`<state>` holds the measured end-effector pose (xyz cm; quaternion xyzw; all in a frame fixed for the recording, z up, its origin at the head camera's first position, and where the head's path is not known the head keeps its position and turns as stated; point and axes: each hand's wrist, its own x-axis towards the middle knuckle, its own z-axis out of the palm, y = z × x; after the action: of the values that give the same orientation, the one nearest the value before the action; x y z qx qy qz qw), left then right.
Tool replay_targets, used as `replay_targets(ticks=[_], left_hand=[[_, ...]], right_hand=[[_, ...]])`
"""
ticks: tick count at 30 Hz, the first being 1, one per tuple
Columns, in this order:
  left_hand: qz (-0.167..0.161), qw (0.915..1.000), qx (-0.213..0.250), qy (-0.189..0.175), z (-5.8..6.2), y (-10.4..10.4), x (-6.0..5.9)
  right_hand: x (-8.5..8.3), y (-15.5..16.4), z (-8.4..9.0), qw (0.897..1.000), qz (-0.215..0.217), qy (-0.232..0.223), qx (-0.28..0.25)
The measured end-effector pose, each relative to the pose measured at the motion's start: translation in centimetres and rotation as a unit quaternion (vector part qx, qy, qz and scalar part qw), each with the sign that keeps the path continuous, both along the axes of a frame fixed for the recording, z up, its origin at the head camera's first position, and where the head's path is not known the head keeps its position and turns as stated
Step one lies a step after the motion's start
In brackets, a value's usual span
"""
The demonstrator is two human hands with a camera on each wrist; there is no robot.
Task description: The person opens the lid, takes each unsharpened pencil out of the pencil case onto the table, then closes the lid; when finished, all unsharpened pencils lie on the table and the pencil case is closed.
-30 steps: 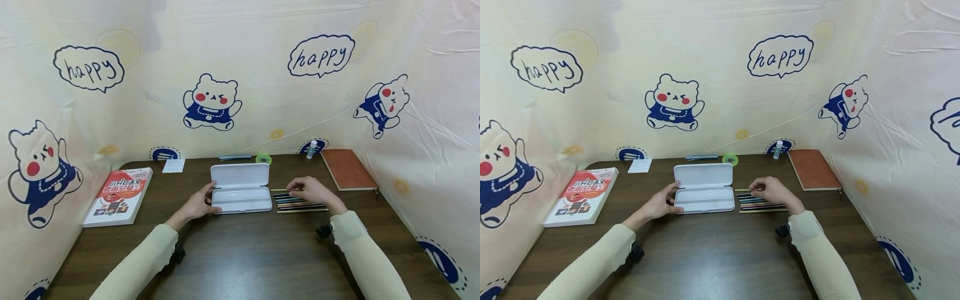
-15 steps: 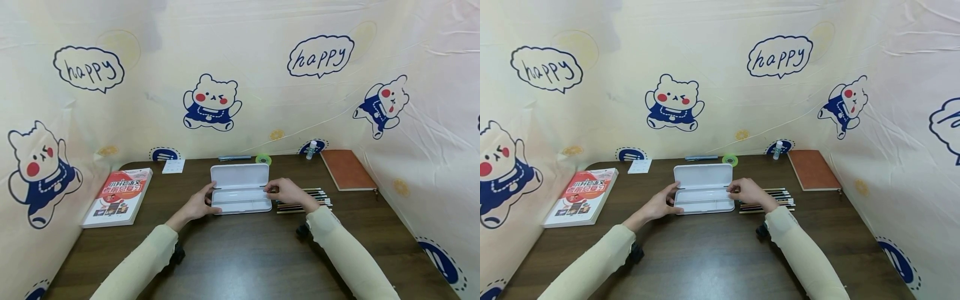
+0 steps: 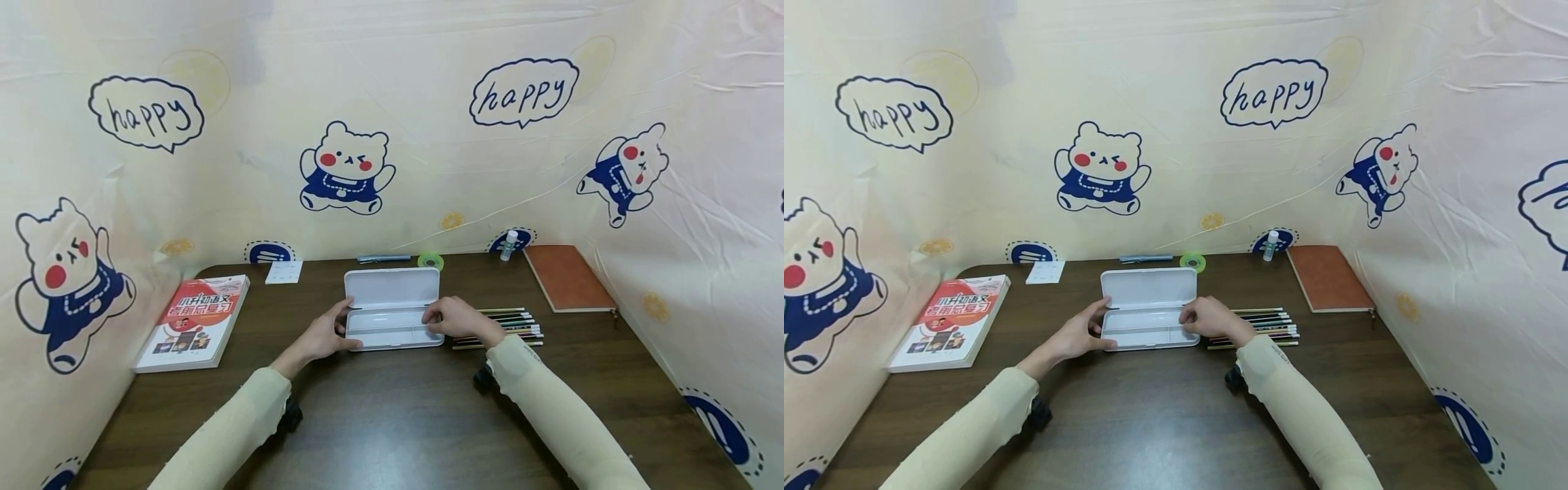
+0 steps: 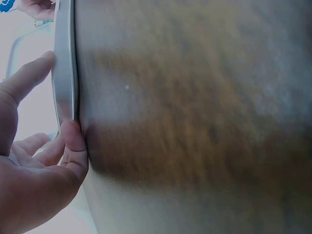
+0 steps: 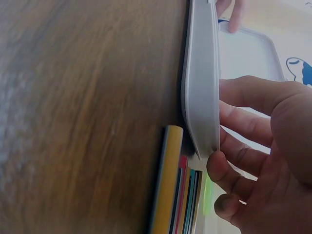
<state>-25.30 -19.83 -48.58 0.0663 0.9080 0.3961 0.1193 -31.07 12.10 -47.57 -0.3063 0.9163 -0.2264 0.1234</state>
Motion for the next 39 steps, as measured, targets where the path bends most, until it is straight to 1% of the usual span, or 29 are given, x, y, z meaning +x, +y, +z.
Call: replay_targets(ticks=[7,15,23,30,39], left_hand=[[0.000,1.0000,-0.001,-0.001,-0.1,0.1,0.0],[-0.003,1.0000,-0.001,0.000,0.0,0.0,-0.2],[-0.005,0.9999,-0.005,0.007,0.1,0.1,-0.2],[-0.001,1.0000,-0.007,0.005,0.1,0.1,-0.2],[0.000,1.0000,-0.003,-0.002,0.1,0.0,0.0]], right_hand=[[0.0,-0.2,0.1,1.000,0.005,0.004,0.010],[-0.2,0.0,0.2,1.000,-0.005,-0.018,-0.018],[-0.3,0.3,0.4,0.999,-0.012,-0.011,-0.047],[-0.4,1.4,0.7,0.997,-0.017,-0.006,-0.079],[0.1,4.2,1.5,0.993,-0.021,0.008,-0.112]])
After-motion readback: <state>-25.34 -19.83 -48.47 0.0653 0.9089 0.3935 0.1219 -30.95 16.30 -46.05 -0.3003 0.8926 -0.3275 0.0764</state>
